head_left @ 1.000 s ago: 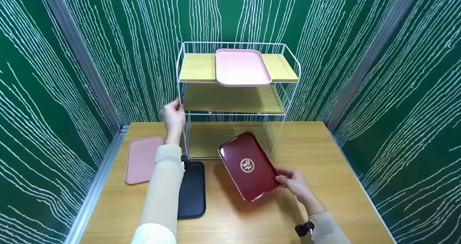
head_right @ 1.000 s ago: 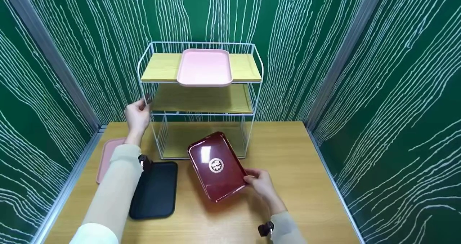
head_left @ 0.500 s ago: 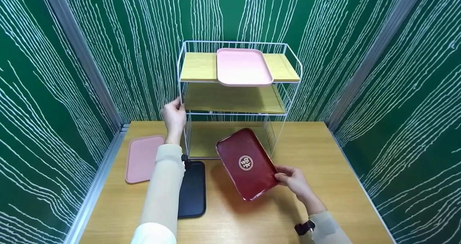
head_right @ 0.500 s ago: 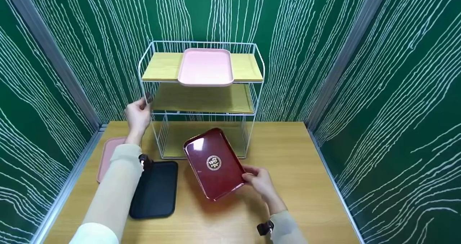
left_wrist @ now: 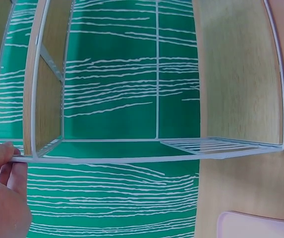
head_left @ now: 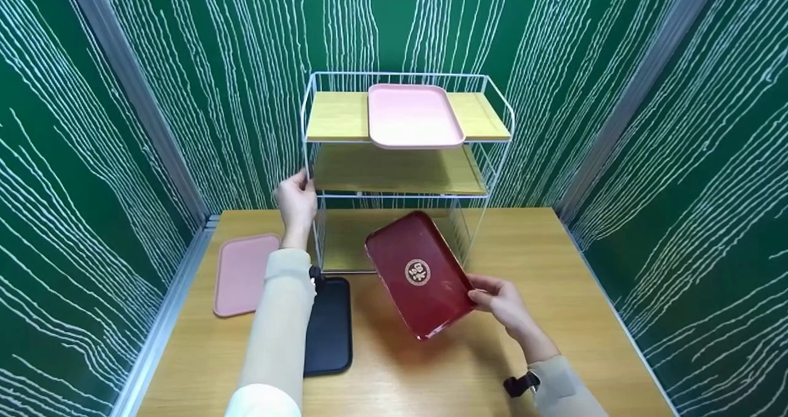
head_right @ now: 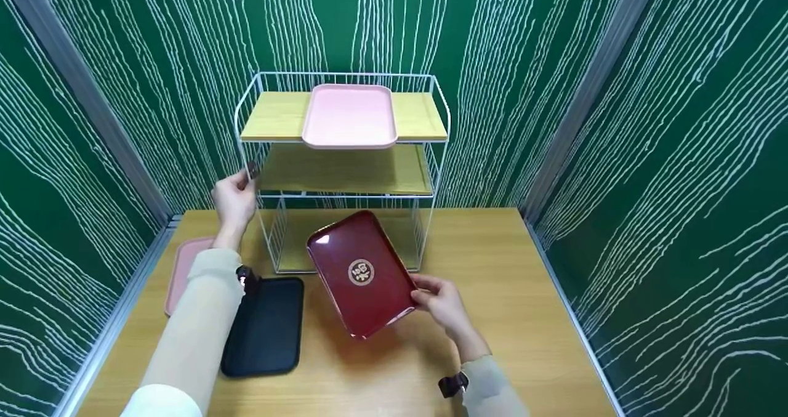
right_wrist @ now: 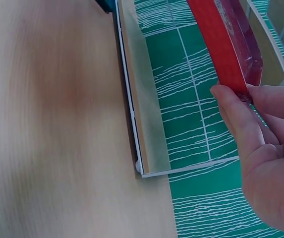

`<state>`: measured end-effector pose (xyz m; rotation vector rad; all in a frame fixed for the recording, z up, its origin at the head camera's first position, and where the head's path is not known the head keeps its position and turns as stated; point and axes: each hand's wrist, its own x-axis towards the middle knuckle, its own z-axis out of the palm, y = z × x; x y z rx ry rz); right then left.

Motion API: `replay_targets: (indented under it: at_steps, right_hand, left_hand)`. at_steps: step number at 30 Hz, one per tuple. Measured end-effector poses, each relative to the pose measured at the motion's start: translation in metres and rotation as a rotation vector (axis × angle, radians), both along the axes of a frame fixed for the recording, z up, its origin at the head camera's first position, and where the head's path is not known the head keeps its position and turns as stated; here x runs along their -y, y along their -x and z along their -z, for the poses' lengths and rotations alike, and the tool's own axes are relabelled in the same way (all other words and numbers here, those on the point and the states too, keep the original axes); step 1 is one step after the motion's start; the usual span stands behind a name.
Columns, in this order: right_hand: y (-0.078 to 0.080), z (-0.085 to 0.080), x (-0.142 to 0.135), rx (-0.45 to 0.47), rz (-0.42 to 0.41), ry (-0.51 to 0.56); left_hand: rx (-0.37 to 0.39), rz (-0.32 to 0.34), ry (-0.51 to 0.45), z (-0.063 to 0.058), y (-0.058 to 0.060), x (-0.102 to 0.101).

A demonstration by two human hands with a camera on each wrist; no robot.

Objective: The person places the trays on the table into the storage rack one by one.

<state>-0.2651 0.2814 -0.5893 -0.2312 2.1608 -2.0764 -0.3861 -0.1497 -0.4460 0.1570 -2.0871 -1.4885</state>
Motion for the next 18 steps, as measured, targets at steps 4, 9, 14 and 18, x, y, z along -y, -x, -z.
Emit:
replay_targets:
  at_steps: [4, 9, 14, 18]
  right_hand:
    - [0.001, -0.004, 0.0, -0.006, 0.002, -0.002]
    - [0.002, -0.011, 0.001, -0.024, -0.003, -0.008]
    - [0.004, -0.02, 0.003, -0.04, 0.004, -0.002]
    - [0.005, -0.029, 0.005, -0.041, 0.014, 0.011]
  left_hand:
    - [0.005, 0.013, -0.015, 0.0, -0.001, -0.001]
    - [-0.003, 0.014, -0.019, 0.0, -0.001, -0.001]
    - [0.002, 0.007, -0.012, 0.0, 0.0, -0.001]
    - [0.01, -0.003, -0.012, 0.001, -0.001, -0.001]
